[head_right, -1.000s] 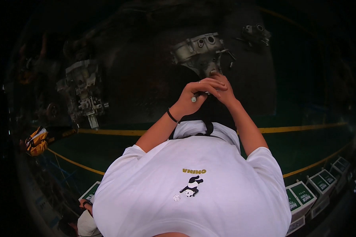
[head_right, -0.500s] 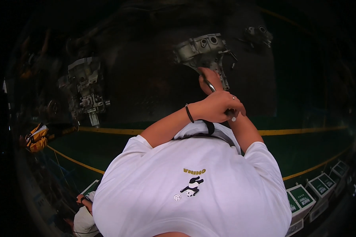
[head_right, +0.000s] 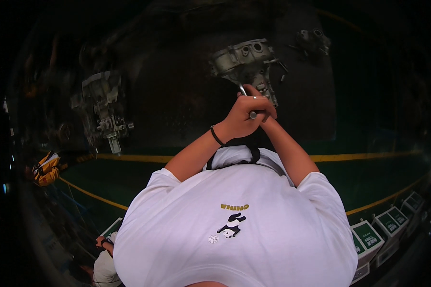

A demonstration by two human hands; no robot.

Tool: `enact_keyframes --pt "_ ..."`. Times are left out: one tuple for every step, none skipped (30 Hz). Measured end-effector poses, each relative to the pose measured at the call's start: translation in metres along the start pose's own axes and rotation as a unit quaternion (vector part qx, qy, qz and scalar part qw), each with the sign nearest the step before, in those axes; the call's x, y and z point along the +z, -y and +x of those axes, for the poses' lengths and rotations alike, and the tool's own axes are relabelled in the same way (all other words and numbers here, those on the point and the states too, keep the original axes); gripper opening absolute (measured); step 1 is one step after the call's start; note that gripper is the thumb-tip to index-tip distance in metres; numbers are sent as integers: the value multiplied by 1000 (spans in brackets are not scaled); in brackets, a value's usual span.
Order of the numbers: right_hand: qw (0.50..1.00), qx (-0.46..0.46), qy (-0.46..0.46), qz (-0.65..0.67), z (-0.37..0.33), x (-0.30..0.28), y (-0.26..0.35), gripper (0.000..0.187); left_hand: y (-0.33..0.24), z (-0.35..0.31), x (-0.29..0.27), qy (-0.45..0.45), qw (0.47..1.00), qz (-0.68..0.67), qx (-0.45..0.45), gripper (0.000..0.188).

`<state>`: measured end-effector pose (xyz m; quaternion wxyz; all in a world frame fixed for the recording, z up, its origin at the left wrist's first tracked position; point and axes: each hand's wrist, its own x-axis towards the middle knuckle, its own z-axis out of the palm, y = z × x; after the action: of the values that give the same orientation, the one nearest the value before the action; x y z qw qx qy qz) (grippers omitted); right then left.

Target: Manually assembling or inspecting mechanical engine/transmission components using a specialized wrench.

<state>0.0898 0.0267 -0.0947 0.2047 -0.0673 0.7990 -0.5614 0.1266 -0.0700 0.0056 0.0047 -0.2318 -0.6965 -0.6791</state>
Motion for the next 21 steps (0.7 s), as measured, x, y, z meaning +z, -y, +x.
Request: enact_keyframes --pt "997 70 -11 -20 -5 -1 11 44 -1 0 4 4 1000 -2 0 30" --pt "999 -22 -30 22 -7 1 7 43 -3 1 11 7 1000 3 20 28" --pt "998 20 -56 27 -6 -1 4 43 -5 0 19 10 999 8 41 26" --pt "997 23 -61 28 -4 -6 2 43 -9 0 27 28 999 16 41 23" --pt "996 32 -57 62 -3 -13 3 36 -15 0 34 41 997 27 54 21" --pt "993 41 -52 95 -3 -21 3 34 -20 0 38 57 996 28 63 22" --pt "991 29 -21 126 -8 -31 3 30 -24 1 43 72 994 28 72 22" --pt "991 57 -19 123 -14 -39 6 31 -26 6 51 20 988 37 148 23" --pt "989 85 -17 120 -18 -48 8 32 -28 9 52 18 988 37 148 23" --pt "989 85 -14 118 -19 -60 8 32 -30 13 53 3 987 46 156 22" --pt "994 55 -8 93 -21 -74 5 29 -33 16 53 -9 985 54 163 21" --pt "997 25 -1 67 -23 -87 0 26 -31 19 54 -11 987 42 155 19" --pt "999 32 8 36 -21 -100 -8 20 -26 21 54 -22 990 32 132 17" --pt "999 34 9 36 -21 -111 -12 20 -20 25 52 -35 992 16 118 17" --pt "999 42 17 25 -22 -120 -15 20 -15 27 48 -53 994 5 100 16" --pt "998 49 26 16 -22 -128 -18 25 -13 25 42 -52 997 -47 -9 17" --pt "996 79 35 -4 -21 -136 -24 31 -6 26 37 -40 987 -112 -108 18" --pt "994 74 45 -58 -19 -142 -36 34 9 25 42 -105 969 -164 -154 20" --pt "990 68 57 -112 -16 -148 -47 37 25 21 47 -170 941 -215 -198 21" --pt "990 69 66 -108 -14 -156 -50 37 36 20 50 -211 926 -233 -207 21" --pt "978 71 110 -160 -13 -161 -53 39 46 15 53 -253 909 -249 -218 22"
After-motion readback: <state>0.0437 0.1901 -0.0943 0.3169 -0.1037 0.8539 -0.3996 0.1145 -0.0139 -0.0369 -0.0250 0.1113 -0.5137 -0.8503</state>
